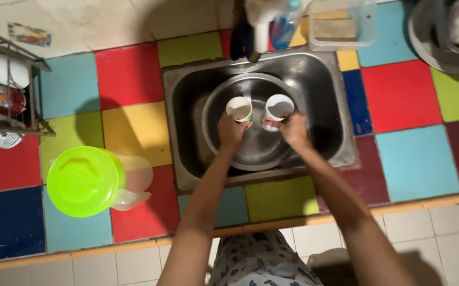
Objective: The recorder clears dirty dishes, utensils, and food scraps from a dining table and moves them to a kitchen sink area for cleaning.
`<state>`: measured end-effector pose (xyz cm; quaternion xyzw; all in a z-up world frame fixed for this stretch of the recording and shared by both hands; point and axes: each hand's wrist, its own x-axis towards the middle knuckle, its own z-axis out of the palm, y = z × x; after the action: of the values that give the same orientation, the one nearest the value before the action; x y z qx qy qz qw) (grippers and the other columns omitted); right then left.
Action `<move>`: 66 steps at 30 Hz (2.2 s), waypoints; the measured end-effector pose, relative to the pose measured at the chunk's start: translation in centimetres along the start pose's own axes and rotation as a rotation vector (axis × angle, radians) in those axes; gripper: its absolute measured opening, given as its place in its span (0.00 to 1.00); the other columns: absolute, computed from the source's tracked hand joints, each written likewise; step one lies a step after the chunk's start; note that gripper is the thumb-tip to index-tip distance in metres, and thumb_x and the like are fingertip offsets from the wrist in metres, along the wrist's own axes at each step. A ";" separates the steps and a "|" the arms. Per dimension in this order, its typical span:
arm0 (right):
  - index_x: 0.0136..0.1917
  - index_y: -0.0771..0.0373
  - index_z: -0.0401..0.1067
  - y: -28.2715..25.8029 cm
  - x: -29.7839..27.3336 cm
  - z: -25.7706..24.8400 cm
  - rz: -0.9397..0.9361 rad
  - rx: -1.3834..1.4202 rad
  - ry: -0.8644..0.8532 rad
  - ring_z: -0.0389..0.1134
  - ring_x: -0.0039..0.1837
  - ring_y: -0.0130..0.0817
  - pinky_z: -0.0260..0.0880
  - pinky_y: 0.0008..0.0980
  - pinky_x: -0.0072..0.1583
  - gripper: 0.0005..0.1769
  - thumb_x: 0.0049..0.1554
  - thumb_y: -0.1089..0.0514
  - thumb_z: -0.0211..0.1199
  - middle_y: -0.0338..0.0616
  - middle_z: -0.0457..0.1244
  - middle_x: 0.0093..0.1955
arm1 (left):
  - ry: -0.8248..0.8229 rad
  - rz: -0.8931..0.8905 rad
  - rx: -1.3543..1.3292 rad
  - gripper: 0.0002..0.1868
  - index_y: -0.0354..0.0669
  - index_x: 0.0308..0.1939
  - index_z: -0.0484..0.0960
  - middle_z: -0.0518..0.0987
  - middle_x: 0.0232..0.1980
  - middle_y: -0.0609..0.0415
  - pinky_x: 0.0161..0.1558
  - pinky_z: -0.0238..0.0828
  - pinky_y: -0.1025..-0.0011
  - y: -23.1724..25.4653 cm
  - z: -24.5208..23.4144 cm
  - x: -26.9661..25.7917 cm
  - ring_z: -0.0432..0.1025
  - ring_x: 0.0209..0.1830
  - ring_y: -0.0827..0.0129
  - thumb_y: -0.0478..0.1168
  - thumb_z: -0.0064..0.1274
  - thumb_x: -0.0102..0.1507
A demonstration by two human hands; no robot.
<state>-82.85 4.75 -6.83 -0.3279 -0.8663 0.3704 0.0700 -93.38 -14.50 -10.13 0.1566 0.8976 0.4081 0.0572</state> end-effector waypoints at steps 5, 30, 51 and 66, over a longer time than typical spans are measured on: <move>0.44 0.69 0.79 5.8 0.7 9.0 -0.099 -0.004 -0.027 0.76 0.46 0.47 0.76 0.41 0.48 0.17 0.44 0.57 0.79 0.58 0.71 0.44 | 0.009 0.046 -0.049 0.19 0.35 0.33 0.86 0.81 0.47 0.39 0.48 0.74 0.52 -5.0 3.0 -0.4 0.76 0.46 0.44 0.46 0.71 0.48; 0.78 0.62 0.60 0.4 -14.3 -16.6 -0.030 -0.433 0.340 0.39 0.85 0.61 0.42 0.63 0.77 0.42 0.56 0.48 0.70 0.60 0.42 0.85 | -0.361 0.766 0.006 0.56 0.38 0.79 0.53 0.46 0.85 0.44 0.79 0.35 0.40 22.4 -1.7 -5.9 0.42 0.85 0.49 0.53 0.68 0.55; 0.78 0.65 0.60 16.6 -59.6 -34.8 0.780 -0.573 0.951 0.36 0.86 0.61 0.36 0.74 0.76 0.39 0.60 0.47 0.66 0.58 0.41 0.86 | -1.031 1.459 -0.292 0.53 0.37 0.78 0.54 0.48 0.83 0.44 0.78 0.31 0.40 43.5 12.1 -47.3 0.42 0.84 0.50 0.52 0.66 0.58; 0.77 0.65 0.62 22.9 -83.2 -36.0 1.413 -0.568 1.222 0.36 0.85 0.61 0.38 0.75 0.74 0.41 0.56 0.48 0.68 0.60 0.41 0.85 | -1.481 1.841 -0.412 0.52 0.38 0.78 0.55 0.48 0.84 0.44 0.79 0.30 0.41 50.9 18.3 -75.6 0.41 0.85 0.52 0.51 0.66 0.58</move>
<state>6.55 -13.72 13.30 -0.9118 -0.3419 -0.1294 0.1872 -5.82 5.18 14.06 0.9245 0.1157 0.2426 0.2701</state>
